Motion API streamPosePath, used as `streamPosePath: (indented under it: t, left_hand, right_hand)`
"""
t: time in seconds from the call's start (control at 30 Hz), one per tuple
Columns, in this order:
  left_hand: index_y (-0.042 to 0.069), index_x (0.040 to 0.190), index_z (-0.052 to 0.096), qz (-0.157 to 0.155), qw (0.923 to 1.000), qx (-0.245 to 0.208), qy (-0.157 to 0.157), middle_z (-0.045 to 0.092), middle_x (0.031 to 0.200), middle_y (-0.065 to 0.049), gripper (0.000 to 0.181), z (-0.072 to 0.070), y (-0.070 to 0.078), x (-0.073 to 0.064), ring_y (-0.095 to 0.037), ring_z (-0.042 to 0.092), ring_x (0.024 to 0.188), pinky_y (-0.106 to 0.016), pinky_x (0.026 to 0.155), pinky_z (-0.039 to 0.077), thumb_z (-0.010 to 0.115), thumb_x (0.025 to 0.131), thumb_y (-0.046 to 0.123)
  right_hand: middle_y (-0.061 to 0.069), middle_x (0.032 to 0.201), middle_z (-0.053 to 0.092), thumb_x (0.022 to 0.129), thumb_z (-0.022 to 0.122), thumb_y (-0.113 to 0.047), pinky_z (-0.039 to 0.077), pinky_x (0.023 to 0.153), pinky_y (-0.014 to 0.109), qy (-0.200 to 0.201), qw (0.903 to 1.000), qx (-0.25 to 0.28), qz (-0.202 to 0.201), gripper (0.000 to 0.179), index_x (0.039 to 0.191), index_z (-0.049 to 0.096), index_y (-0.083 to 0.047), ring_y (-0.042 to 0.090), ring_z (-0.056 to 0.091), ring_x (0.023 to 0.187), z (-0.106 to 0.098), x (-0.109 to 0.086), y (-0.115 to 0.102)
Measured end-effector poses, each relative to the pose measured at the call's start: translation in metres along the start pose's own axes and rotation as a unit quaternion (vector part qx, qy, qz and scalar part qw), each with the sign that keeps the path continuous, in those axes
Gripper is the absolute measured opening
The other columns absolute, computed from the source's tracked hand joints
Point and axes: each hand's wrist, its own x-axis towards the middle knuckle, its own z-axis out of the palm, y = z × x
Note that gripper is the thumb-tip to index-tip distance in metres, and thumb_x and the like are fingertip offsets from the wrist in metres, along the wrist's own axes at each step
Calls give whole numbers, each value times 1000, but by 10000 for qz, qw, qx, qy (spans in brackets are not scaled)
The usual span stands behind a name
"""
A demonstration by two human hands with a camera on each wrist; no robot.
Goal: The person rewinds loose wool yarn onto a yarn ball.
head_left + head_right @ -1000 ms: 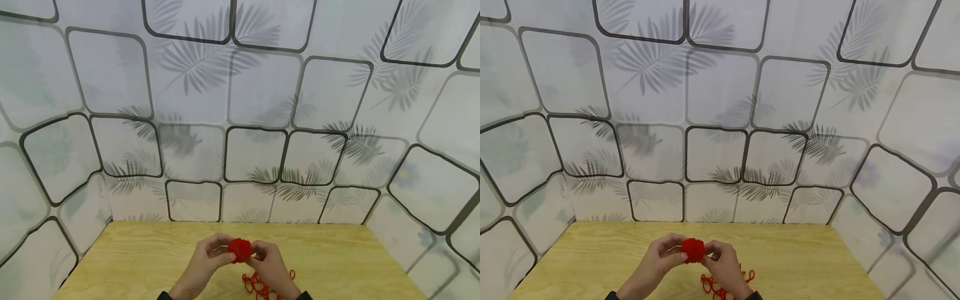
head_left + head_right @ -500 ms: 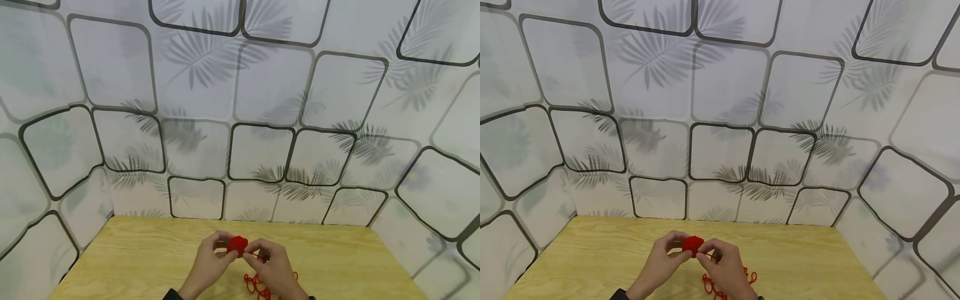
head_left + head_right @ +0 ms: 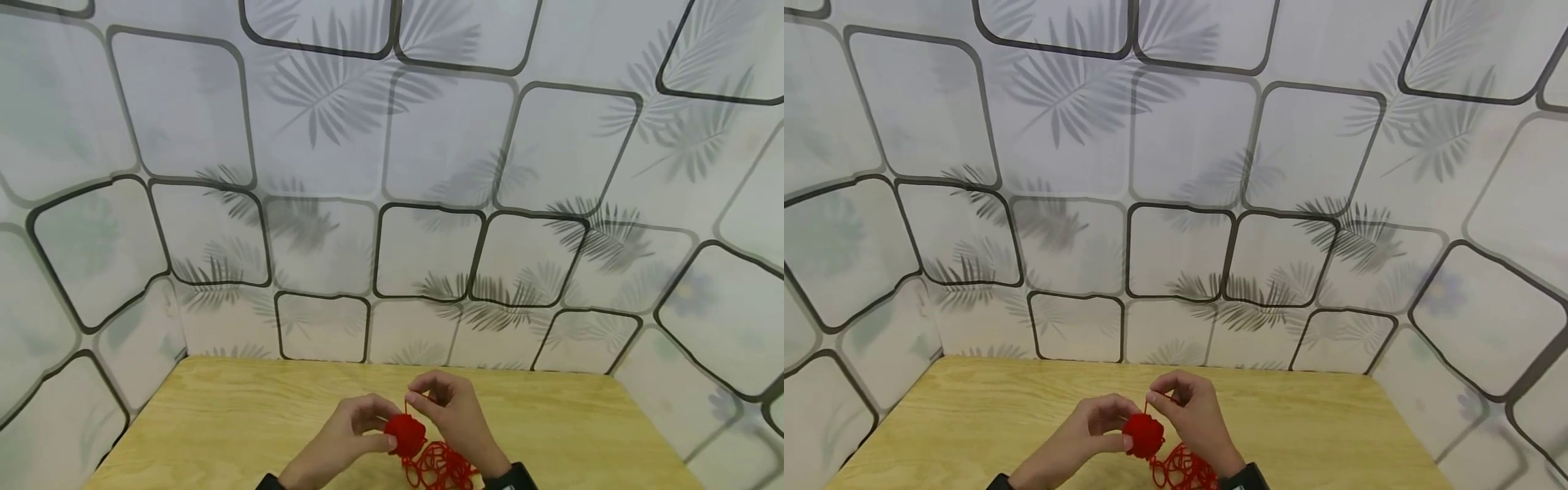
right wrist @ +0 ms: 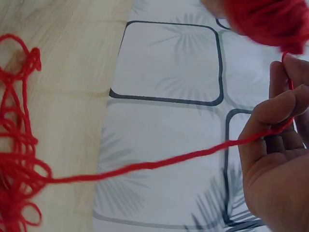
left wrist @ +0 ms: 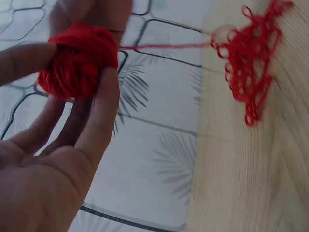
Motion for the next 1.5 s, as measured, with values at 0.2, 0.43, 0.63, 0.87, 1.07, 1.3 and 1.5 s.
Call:
streamPosePath:
  t: [0.2, 0.43, 0.63, 0.87, 1.07, 1.3, 1.5]
  left_hand:
    - [-14, 128, 53, 233, 9934, -699, 882, 66, 120, -10, 39, 4, 5, 1, -20, 67, 108, -34, 91, 56, 67, 97, 6]
    - [-8, 128, 56, 281, 9669, -310, 2516, 64, 121, -16, 42, 10, 4, 8, -24, 67, 109, -33, 90, 56, 72, 93, 8]
    - [-5, 121, 63, 474, 9528, 645, 2929, 65, 117, -18, 33, 7, -2, 10, -28, 65, 104, -29, 82, 58, 74, 91, 3]
    - [-2, 118, 64, 587, 9470, 1638, 2702, 65, 114, -16, 30, 5, -5, 7, -30, 64, 104, -30, 81, 59, 75, 89, 2]
    - [4, 117, 65, 320, 9498, 2298, 2099, 67, 110, -8, 28, 1, -10, 1, -27, 64, 102, -30, 79, 58, 74, 91, 6]
    - [6, 115, 66, -87, 9708, 2140, 1081, 67, 110, -7, 23, -1, -9, -8, -26, 63, 101, -31, 78, 59, 71, 92, 6]
    - [6, 113, 67, -339, 9900, 1361, 175, 67, 108, -6, 20, 3, -3, -13, -24, 64, 99, -31, 79, 59, 70, 93, 3]
  right_hand:
    - [9, 91, 70, 93, 72, -5, 43, 55, 21, -177, 9958, 551, 709, 14, 105, 72, 4, 8, 48, 58, 11, -6, 16]
    - [9, 91, 70, 93, 73, -9, 46, 59, 23, -407, 9926, 530, 1016, 11, 100, 73, 0, 11, 56, 68, 25, -20, 21]
    - [0, 81, 66, 92, 74, -10, 41, 51, 20, -375, 9954, -160, 866, 4, 94, 74, -7, 7, 45, 57, 28, -30, 12]
    - [-3, 78, 65, 91, 76, -13, 42, 50, 22, -231, 9960, -623, 600, 3, 93, 74, -14, 6, 45, 55, 23, -36, -1]
    - [-1, 83, 69, 91, 76, -14, 42, 51, 21, -44, 9972, -711, 211, 4, 94, 73, -12, 4, 43, 53, 15, -37, -12]
    - [-1, 84, 67, 91, 75, -10, 42, 51, 22, 362, 9949, -937, -25, 8, 93, 73, -17, 7, 43, 54, 3, -28, -25]
    - [1, 83, 67, 93, 74, -14, 40, 52, 26, 478, 9956, -691, -405, 4, 96, 73, -12, 9, 43, 56, -5, -20, -27]
